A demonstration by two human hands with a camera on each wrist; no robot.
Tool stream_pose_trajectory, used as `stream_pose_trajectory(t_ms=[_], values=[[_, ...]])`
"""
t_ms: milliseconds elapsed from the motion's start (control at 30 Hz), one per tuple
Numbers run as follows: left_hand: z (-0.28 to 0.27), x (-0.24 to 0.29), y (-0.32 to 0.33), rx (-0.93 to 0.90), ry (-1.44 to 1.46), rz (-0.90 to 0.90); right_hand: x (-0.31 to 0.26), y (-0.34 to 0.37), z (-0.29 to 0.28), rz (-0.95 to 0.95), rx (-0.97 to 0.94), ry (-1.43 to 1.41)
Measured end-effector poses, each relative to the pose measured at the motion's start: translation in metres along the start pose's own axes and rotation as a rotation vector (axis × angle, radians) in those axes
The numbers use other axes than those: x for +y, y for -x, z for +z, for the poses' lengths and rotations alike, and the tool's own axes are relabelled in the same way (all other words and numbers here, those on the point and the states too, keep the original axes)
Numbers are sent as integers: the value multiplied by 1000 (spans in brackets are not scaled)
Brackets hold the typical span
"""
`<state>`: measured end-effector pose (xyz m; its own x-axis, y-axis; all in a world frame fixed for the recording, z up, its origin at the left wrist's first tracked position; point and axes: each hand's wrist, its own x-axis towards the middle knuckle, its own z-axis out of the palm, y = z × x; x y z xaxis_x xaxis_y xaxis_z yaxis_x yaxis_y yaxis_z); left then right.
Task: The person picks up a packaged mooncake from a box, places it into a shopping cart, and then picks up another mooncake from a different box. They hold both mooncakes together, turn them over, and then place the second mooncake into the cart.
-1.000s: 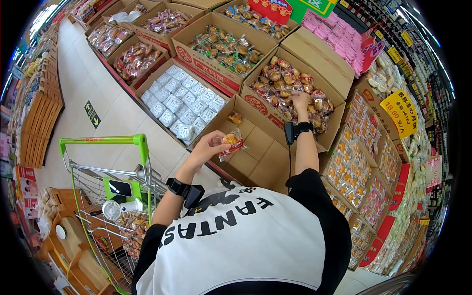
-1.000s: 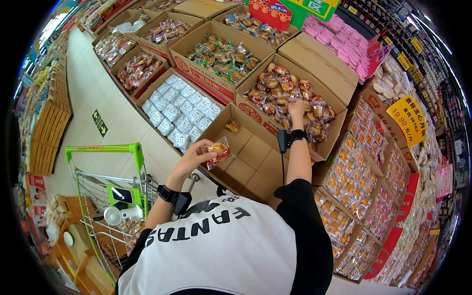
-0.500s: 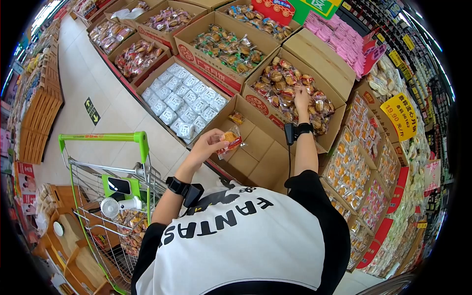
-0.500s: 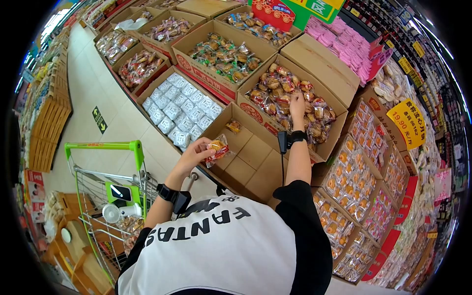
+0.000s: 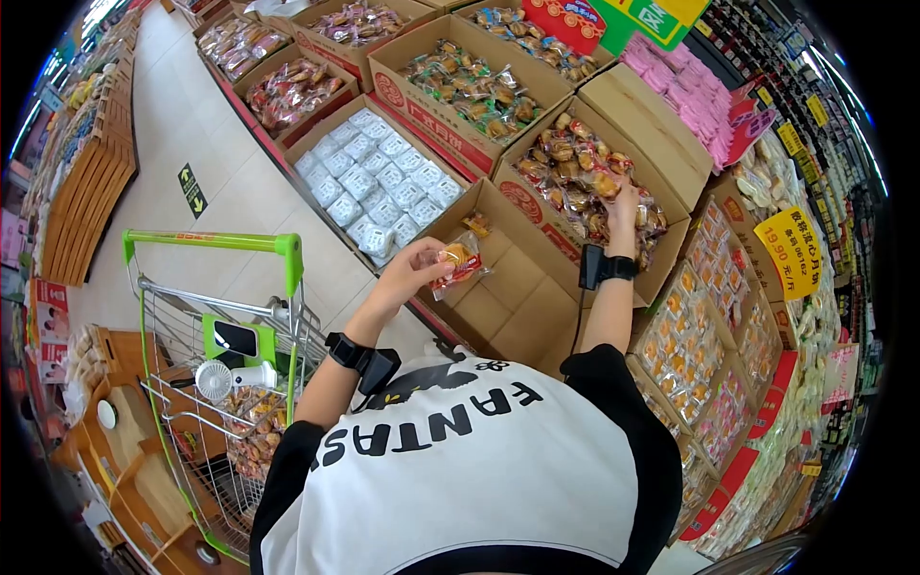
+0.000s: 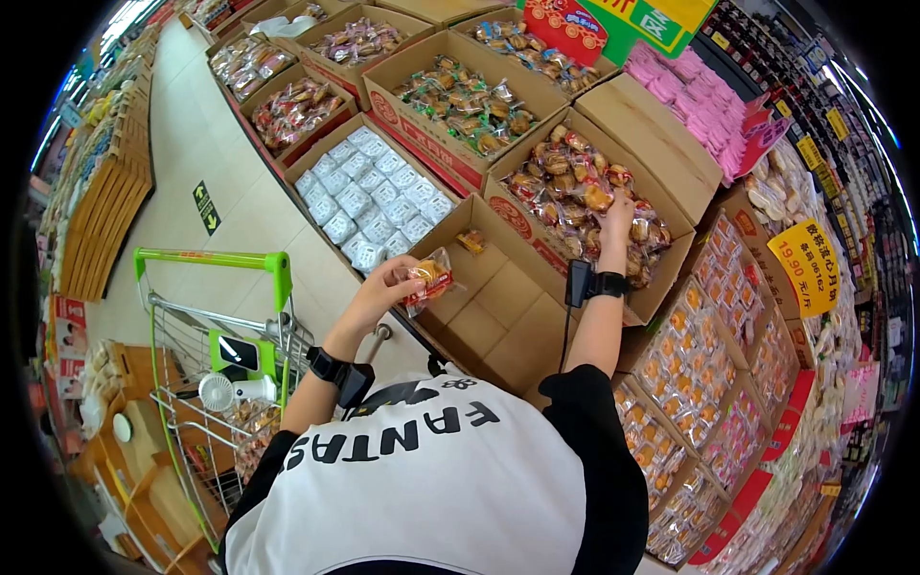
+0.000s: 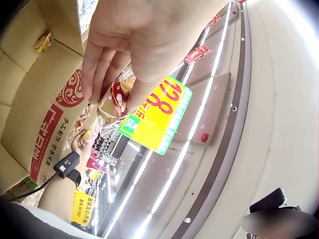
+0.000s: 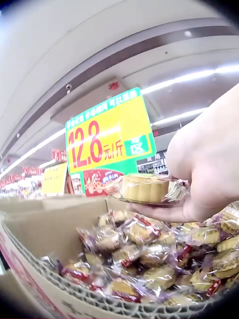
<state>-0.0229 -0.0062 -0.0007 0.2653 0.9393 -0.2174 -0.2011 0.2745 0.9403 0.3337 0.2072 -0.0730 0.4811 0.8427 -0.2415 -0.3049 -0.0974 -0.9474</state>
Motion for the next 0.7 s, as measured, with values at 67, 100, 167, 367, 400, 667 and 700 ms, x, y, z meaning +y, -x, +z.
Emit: stream_pose_trajectory(t_ms=[67, 100, 167, 367, 400, 667, 700], values=[[-1, 2, 2, 8, 12, 0, -19, 19, 2, 45, -146, -82], [-1, 3, 3, 5, 23, 15, -29, 29, 3, 84, -288, -164], [-3, 5, 2, 1, 35, 32, -48, 55, 13, 146, -371, -165], [-5, 7, 5, 50, -1, 46, -67, 108, 37, 224, -769, -40], [-6, 8, 6, 52, 9, 50, -68, 115, 41, 224, -771, -40], [-11, 7, 12, 78, 11, 71, -81, 174, 70, 4, -1143, 180], [-11, 6, 12, 79, 22, 75, -82, 176, 73, 39, -1134, 185]])
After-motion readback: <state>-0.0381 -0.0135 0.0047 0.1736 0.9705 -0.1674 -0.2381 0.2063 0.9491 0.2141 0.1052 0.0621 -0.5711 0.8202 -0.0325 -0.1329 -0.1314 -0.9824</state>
